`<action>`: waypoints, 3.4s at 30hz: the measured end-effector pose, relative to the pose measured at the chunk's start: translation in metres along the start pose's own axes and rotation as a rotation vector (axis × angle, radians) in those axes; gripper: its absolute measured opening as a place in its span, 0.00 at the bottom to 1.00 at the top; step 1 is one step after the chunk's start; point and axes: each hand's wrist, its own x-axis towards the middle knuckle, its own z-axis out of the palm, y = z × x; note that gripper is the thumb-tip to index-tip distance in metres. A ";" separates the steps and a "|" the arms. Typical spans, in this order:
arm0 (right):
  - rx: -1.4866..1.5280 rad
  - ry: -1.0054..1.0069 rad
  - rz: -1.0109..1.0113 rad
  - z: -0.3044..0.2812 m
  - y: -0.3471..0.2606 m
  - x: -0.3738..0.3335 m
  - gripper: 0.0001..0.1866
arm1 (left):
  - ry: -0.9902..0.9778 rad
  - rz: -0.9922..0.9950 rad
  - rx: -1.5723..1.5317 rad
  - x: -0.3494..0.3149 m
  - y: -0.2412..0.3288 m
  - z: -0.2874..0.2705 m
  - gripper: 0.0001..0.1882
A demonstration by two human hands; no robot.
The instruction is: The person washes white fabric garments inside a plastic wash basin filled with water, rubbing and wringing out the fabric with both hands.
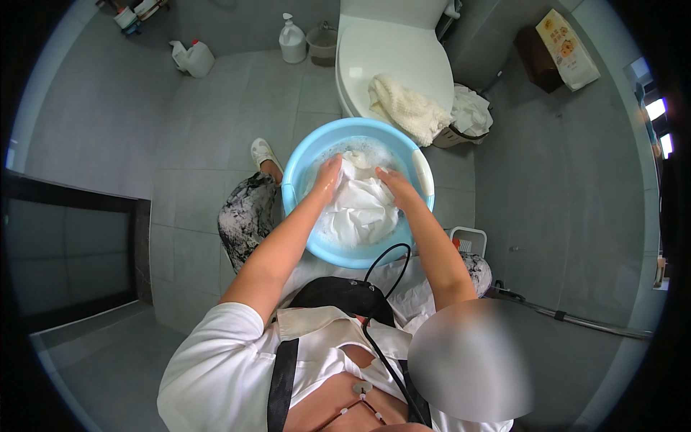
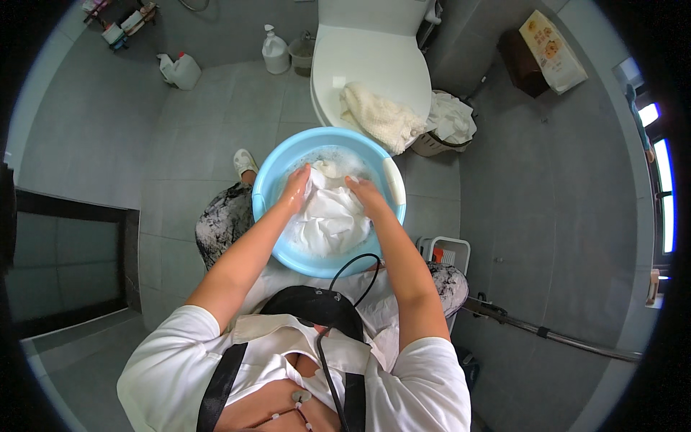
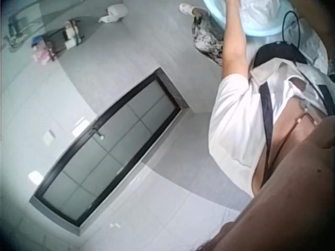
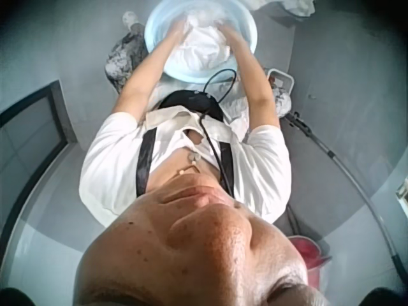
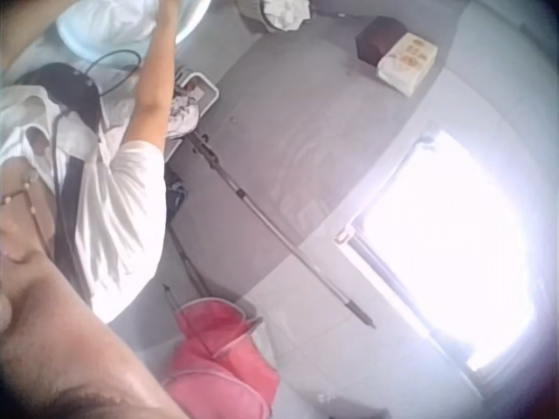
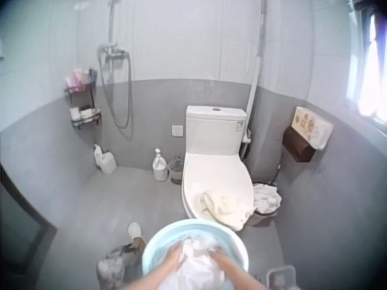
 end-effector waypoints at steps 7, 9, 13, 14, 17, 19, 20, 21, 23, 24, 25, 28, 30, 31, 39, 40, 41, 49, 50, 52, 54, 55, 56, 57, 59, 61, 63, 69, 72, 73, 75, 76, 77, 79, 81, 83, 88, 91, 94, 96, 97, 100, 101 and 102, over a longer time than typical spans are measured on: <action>0.064 -0.040 -0.456 0.007 0.012 -0.002 0.20 | -0.125 -0.281 -0.581 -0.017 0.032 0.036 0.24; -0.145 -0.021 -0.668 0.022 0.009 -0.019 0.18 | -0.168 -0.282 -0.553 -0.023 0.039 0.043 0.24; -0.568 0.096 -0.819 0.048 0.000 -0.063 0.16 | -0.190 -0.256 -0.511 -0.031 0.044 0.052 0.22; -0.621 0.202 -0.947 0.050 -0.001 -0.064 0.15 | -0.086 -0.292 -0.485 -0.038 0.051 0.062 0.22; -0.546 0.534 -0.918 0.037 -0.001 -0.024 0.13 | -0.044 -0.187 -0.473 -0.051 0.048 0.079 0.23; -0.504 0.566 -0.922 0.038 -0.006 -0.025 0.09 | 0.008 -0.105 -0.377 -0.062 0.052 0.086 0.22; -0.509 0.562 -0.913 0.045 -0.006 -0.035 0.09 | -0.031 -0.090 -0.381 -0.067 0.059 0.084 0.22; -0.513 0.558 -0.905 0.051 -0.004 -0.042 0.08 | -0.066 -0.175 -0.389 -0.072 0.069 0.079 0.22; -0.519 0.521 -0.947 0.056 0.001 -0.047 0.08 | -0.129 -0.345 -0.406 -0.083 0.092 0.068 0.23; -0.525 0.540 -0.966 0.056 0.000 -0.045 0.08 | -0.159 -0.263 -0.396 -0.078 0.083 0.068 0.25; -0.532 0.551 -0.988 0.057 -0.001 -0.043 0.08 | -0.109 -0.246 -0.339 -0.074 0.075 0.071 0.25; -0.615 0.544 -0.895 0.024 -0.012 -0.020 0.08 | -0.087 -0.144 -0.264 -0.072 0.054 0.086 0.22; -0.640 0.541 -0.742 0.022 -0.019 -0.017 0.08 | -0.113 -0.158 -0.192 -0.066 0.061 0.075 0.21; -0.589 0.530 -0.776 0.013 -0.020 -0.009 0.09 | -0.131 -0.165 -0.158 -0.067 0.072 0.070 0.21; -0.097 0.204 -0.613 -0.053 -0.025 0.017 0.11 | -0.071 0.073 0.126 -0.032 0.088 -0.012 0.18; -0.078 0.208 -0.613 -0.056 -0.024 0.016 0.11 | -0.069 0.021 0.186 -0.035 0.091 -0.012 0.18; -0.080 0.189 -0.635 -0.061 -0.019 0.020 0.11 | -0.078 0.067 0.239 -0.037 0.088 -0.009 0.19; -1.214 0.135 -0.829 -0.031 0.018 0.008 0.28 | -0.311 0.451 1.263 -0.029 0.018 -0.007 0.42; -1.241 0.091 -0.748 -0.029 0.022 0.008 0.30 | -0.319 0.395 1.378 -0.036 0.019 -0.001 0.42; -1.290 0.001 -0.584 -0.026 0.032 0.012 0.34 | -0.263 0.374 1.562 -0.054 0.018 0.010 0.38; -1.324 0.018 -0.541 -0.025 0.040 0.016 0.34 | -0.263 0.403 1.625 -0.055 0.008 0.012 0.35; -1.340 0.025 -0.518 -0.024 0.045 0.017 0.33 | -0.264 0.414 1.656 -0.055 0.000 0.009 0.33; -1.372 0.022 -0.520 -0.021 0.047 0.017 0.31 | -0.242 0.483 1.641 -0.052 -0.011 0.005 0.27; -1.404 0.019 -0.522 -0.017 0.049 0.018 0.28 | -0.230 0.477 1.594 -0.048 -0.025 -0.001 0.26; -1.495 0.042 -0.486 -0.016 0.054 0.027 0.23 | -0.213 0.483 1.500 -0.041 -0.039 -0.003 0.23; -1.608 0.074 -0.405 -0.017 0.066 0.047 0.17 | -0.277 0.284 1.521 -0.039 -0.026 0.003 0.19; -1.594 0.154 -0.446 -0.022 0.069 0.057 0.14 | -0.328 0.231 1.569 -0.039 -0.011 0.007 0.16; -1.537 -0.012 -0.487 -0.035 0.004 0.023 0.20 | -0.333 0.516 1.602 -0.011 0.020 -0.017 0.12; -0.856 -0.206 -0.416 -0.049 -0.017 -0.002 0.24 | -0.387 0.208 1.121 -0.010 0.070 -0.027 0.11; -0.554 -0.280 -0.360 -0.051 -0.022 -0.010 0.25 | -0.416 0.062 0.818 -0.013 0.083 -0.032 0.10; -0.246 -0.157 -0.246 -0.051 -0.020 -0.019 0.22 | -0.371 -0.008 0.388 -0.016 0.087 -0.036 0.15; -0.066 -0.133 -0.213 -0.050 -0.015 -0.017 0.21 | -0.327 -0.033 0.181 -0.010 0.075 -0.039 0.18; 0.118 -0.105 -0.171 -0.050 -0.008 -0.015 0.21 | -0.285 -0.065 -0.025 -0.014 0.070 -0.036 0.20; 0.393 -0.179 -0.251 -0.039 0.006 -0.003 0.18 | -0.427 -0.149 -0.323 -0.021 0.060 -0.023 0.21; 0.673 -0.255 -0.318 -0.030 0.020 0.016 0.17 | -0.453 -0.320 -0.668 -0.029 0.049 -0.008 0.18; 0.624 -0.103 -0.331 -0.012 0.018 0.012 0.18 | -0.348 -0.297 -0.780 -0.040 0.045 0.009 0.18; -0.208 0.422 -0.991 0.051 0.013 -0.040 0.18 | -0.240 -0.129 -0.562 -0.063 0.055 0.043 0.18; -0.468 0.457 -1.100 0.072 0.013 -0.061 0.16 | -0.404 -0.228 -0.731 -0.023 0.021 0.038 0.20; -0.527 0.605 -0.974 0.061 0.004 -0.041 0.14 | -0.064 -0.288 -0.627 -0.054 0.049 0.068 0.20; -0.424 0.653 -0.808 0.045 0.004 -0.017 0.13 | -0.008 -0.170 -0.428 -0.067 0.043 0.080 0.20; -0.437 0.657 -0.834 0.041 0.004 -0.016 0.13 | 0.017 -0.105 -0.332 -0.069 0.043 0.084 0.20; -0.435 0.652 -0.890 0.041 0.009 -0.018 0.11 | -0.011 -0.244 -0.451 -0.061 0.044 0.077 0.19; -0.455 0.703 -1.002 0.053 0.010 -0.025 0.10 | 0.000 -0.270 -0.496 -0.055 0.041 0.074 0.19; -0.436 0.659 -1.017 0.068 0.015 -0.037 0.12 | -0.019 -0.310 -0.429 -0.044 0.038 0.064 0.20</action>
